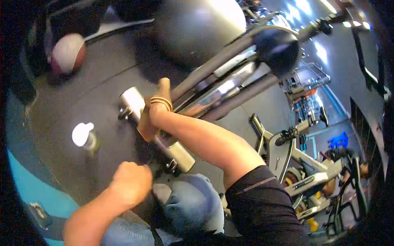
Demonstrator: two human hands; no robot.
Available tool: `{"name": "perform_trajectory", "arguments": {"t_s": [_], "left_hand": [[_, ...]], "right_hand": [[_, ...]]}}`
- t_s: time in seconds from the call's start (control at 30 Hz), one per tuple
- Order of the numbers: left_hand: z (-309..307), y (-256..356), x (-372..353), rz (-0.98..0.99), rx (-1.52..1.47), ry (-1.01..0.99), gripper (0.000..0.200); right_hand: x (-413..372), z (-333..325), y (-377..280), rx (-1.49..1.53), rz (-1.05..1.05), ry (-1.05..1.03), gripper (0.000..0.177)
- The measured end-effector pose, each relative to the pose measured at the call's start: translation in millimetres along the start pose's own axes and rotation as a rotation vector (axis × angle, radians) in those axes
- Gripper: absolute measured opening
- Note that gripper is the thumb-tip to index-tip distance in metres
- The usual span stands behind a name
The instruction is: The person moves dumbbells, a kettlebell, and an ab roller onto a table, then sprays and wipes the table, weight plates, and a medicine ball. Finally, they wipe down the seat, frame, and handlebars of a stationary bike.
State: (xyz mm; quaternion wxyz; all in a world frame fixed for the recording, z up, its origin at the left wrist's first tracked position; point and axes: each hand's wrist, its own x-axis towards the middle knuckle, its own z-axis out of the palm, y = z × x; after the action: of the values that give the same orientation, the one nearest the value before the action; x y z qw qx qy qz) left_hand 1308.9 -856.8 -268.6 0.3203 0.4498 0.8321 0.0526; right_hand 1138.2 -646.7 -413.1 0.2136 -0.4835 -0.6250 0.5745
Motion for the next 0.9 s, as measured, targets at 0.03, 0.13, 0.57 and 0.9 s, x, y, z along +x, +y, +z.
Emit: {"name": "perform_trajectory", "arguments": {"t_s": [0.03,0.13,0.57,0.9], "left_hand": [[1,-7,-3,-0.042,0.068,0.094,0.051],[-12,-19,-17,-0.229,0.197,0.406,0.058],[3,-100,-7,-0.687,-0.083,0.457,0.105],[38,-156,-20,-0.597,-0.538,0.725,0.086]], "right_hand": [[-23,-5,-30,-0.38,-0.317,0.207,0.048],[-44,-91,-155,-0.435,-0.699,-0.563,0.058],[40,-269,-303,-0.632,-1.553,0.608,0.071],[48,-396,-189,0.59,-0.475,-0.409,0.038]]}}
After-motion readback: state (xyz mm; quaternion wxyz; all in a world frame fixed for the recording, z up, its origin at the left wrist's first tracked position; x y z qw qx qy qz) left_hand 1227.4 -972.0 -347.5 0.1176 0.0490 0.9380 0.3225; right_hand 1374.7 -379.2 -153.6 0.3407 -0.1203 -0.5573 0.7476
